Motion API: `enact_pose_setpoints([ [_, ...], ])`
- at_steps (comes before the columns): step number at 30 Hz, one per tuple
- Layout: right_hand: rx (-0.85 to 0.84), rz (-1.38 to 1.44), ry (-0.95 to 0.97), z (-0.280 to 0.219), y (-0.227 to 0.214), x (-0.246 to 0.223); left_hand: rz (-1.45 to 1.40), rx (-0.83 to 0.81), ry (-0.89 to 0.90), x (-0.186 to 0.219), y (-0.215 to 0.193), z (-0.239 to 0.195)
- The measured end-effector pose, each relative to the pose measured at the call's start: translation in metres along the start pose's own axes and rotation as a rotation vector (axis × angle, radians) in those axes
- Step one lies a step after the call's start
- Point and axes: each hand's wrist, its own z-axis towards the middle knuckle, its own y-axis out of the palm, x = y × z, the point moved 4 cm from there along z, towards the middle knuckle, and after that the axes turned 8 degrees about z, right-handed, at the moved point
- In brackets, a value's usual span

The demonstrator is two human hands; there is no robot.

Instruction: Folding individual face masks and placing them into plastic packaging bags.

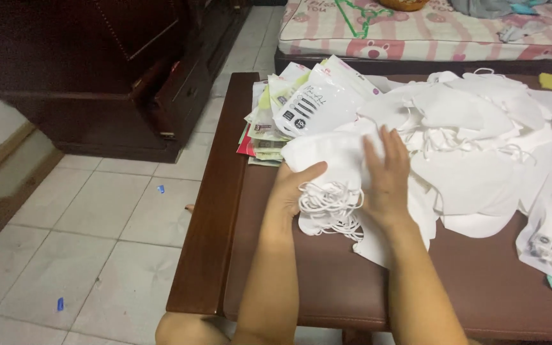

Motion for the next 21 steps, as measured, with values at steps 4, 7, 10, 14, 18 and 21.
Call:
enact_pose_setpoints([
  [4,-0.099,-0.047,-0.008,-0.006,0.006,-0.022,-0.022,-0.024,-0.003,0.013,0.006,-0.022],
  [7,-0.135,0.047,0.045,-0.015,0.013,-0.014,0.061,-0.025,0.080,0.019,0.003,-0.027],
  [10,-0.155,0.162,0.160,-0.023,0.013,-0.003,0.121,-0.040,0.119,0.029,0.010,-0.036],
  [14,-0.105,0.504,0.369,-0.064,0.039,0.036,0.252,0.030,0.244,0.045,0.003,-0.037],
  [18,-0.111,0.730,0.546,0.002,-0.006,-0.023,0.372,0.133,0.614,0.049,-0.016,-0.029],
  [21,-0.164,0.693,0.646,-0.002,-0.001,-0.018,0.616,0.160,0.762,0.053,-0.008,-0.032],
])
